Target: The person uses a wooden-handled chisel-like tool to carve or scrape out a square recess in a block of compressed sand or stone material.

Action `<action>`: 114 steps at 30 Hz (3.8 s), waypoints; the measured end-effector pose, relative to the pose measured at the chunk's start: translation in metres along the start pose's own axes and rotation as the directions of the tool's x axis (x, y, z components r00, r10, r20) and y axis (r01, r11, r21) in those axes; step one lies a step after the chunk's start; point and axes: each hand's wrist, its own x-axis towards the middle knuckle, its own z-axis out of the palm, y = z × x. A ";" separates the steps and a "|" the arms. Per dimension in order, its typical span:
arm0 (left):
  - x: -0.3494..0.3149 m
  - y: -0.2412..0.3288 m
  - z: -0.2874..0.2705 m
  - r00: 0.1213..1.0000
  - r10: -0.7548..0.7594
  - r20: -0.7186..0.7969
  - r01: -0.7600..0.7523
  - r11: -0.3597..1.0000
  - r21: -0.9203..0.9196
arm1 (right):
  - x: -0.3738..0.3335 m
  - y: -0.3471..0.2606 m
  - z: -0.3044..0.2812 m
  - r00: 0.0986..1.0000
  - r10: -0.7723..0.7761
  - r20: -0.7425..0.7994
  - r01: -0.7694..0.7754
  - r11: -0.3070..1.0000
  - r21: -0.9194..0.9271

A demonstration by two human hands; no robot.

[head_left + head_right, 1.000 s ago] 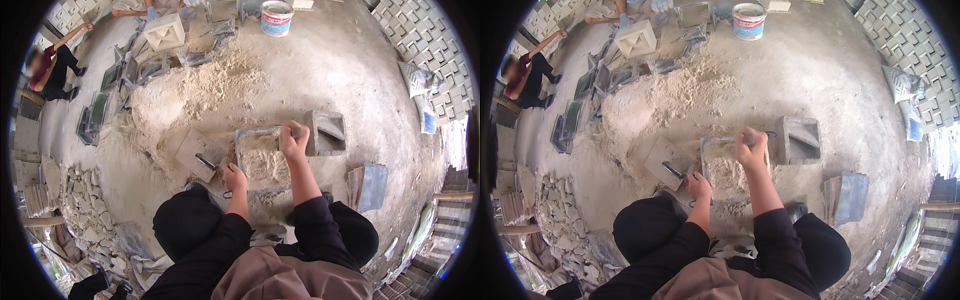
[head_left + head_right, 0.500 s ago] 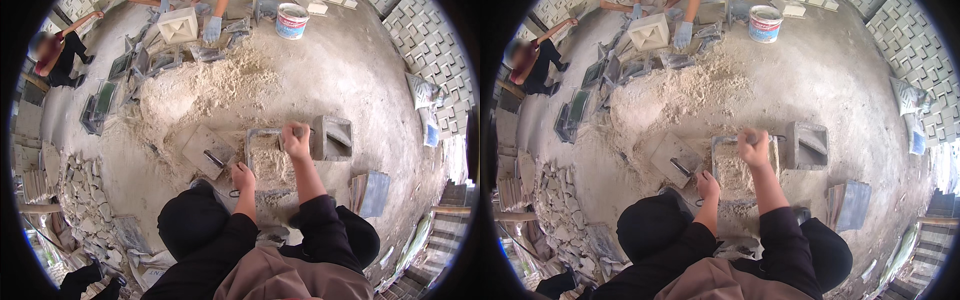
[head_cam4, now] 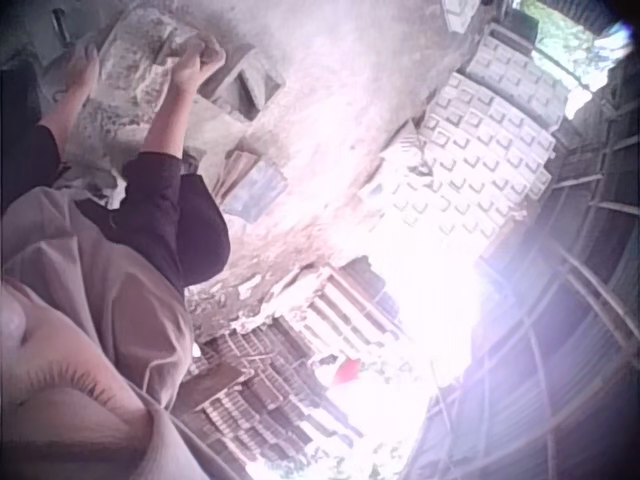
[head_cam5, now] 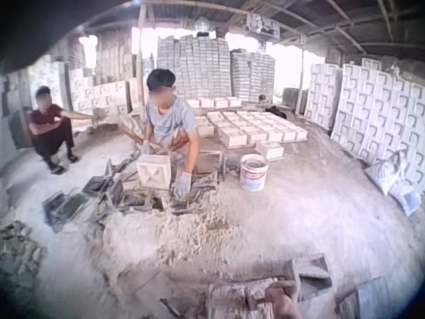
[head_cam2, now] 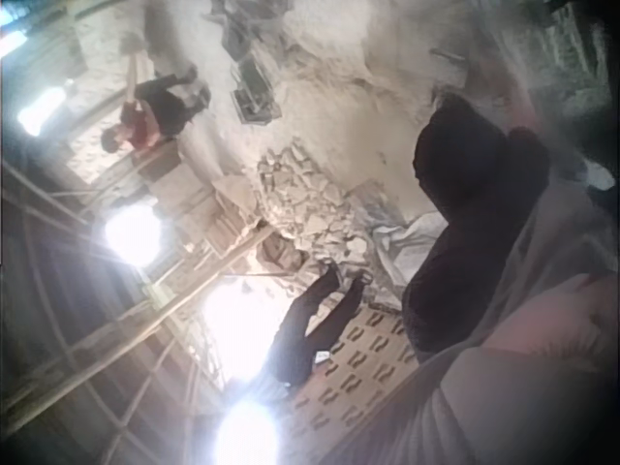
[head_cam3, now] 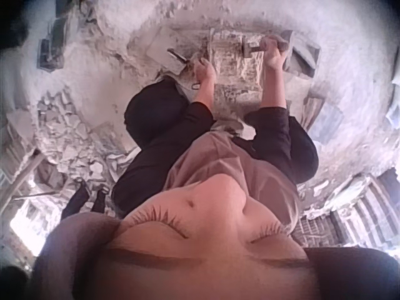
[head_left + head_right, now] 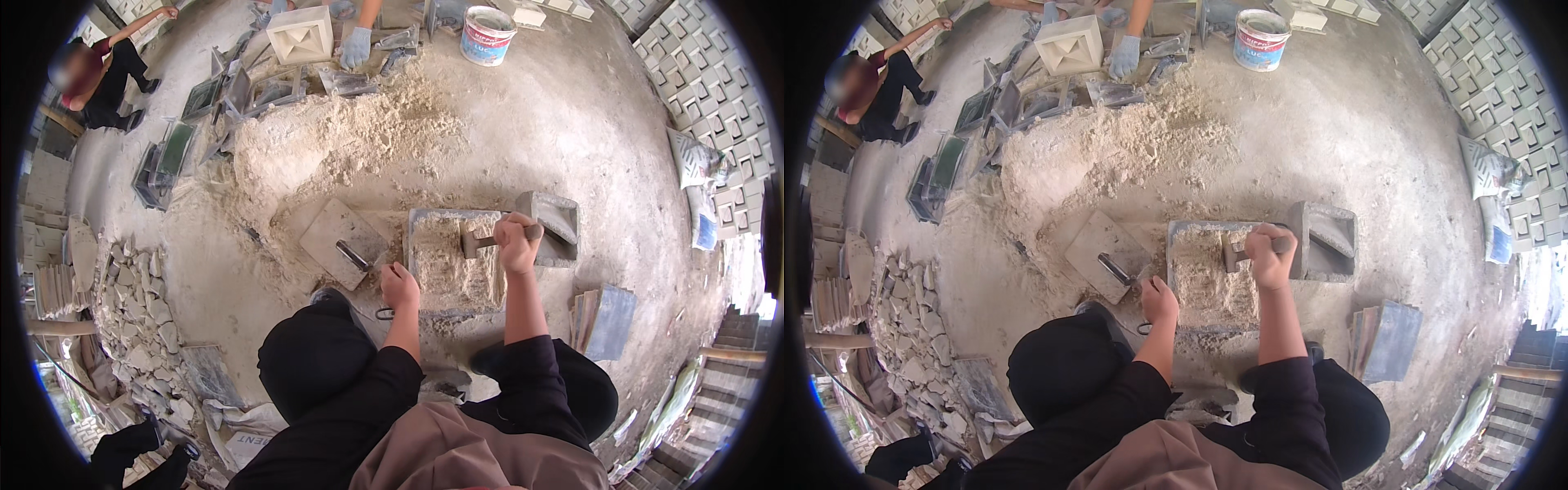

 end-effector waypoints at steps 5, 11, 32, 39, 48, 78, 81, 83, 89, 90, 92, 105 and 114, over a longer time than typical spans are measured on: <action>0.001 0.006 -0.002 1.000 0.007 0.025 -0.007 1.000 -0.007 | -0.002 -0.006 -0.014 0.992 -0.008 0.129 0.009 1.000 -0.003; 0.001 -0.003 -0.001 1.000 0.022 -0.018 -0.021 1.000 0.022 | 0.010 -0.009 -0.028 0.956 0.067 0.286 -0.060 0.998 -0.034; -0.001 0.008 -0.004 0.999 -0.026 0.044 0.025 0.999 0.030 | -0.001 -0.013 -0.024 0.997 -0.072 -0.038 0.067 0.990 -0.123; -0.001 0.001 -0.003 1.000 -0.008 0.028 0.007 1.000 0.018 | -0.003 -0.016 -0.009 0.995 -0.014 -0.094 0.001 0.990 -0.139; 0.004 0.004 -0.003 0.999 -0.006 0.033 0.006 1.000 0.008 | -0.014 -0.018 -0.007 0.993 -0.096 -0.067 0.085 0.984 -0.159; 0.000 0.004 0.000 0.999 -0.012 0.032 0.011 0.999 0.036 | -0.024 -0.008 -0.005 0.973 0.093 -0.214 -0.096 0.995 -0.005; 0.007 0.000 0.000 1.000 -0.015 -0.008 0.015 0.999 0.034 | -0.034 -0.016 0.003 0.980 0.038 -0.194 -0.044 0.999 -0.029; 0.002 0.008 -0.001 0.999 0.006 0.044 -0.008 0.998 0.057 | -0.040 -0.007 0.001 0.981 0.025 -0.190 -0.040 0.996 -0.077; -0.003 0.002 -0.006 0.999 -0.011 0.041 0.010 0.999 0.035 | -0.047 -0.014 -0.006 0.993 0.019 -0.114 -0.028 0.997 -0.075; -0.003 0.003 -0.004 0.999 -0.014 0.041 0.012 0.999 0.044 | -0.052 -0.011 -0.007 0.996 -0.009 -0.090 -0.001 0.994 -0.114; 0.001 0.006 -0.002 0.999 -0.009 0.041 0.007 0.998 0.059 | -0.055 -0.008 -0.005 0.996 0.023 -0.081 -0.034 0.990 -0.138; 0.003 -0.008 -0.001 0.999 -0.004 0.038 0.002 0.998 0.062 | -0.095 -0.012 -0.008 0.913 -0.174 0.370 0.276 0.930 -0.243; -0.003 0.001 -0.009 0.998 0.005 0.058 -0.005 1.000 0.004 | -0.115 -0.011 -0.006 0.988 -0.088 -0.130 0.101 0.990 0.097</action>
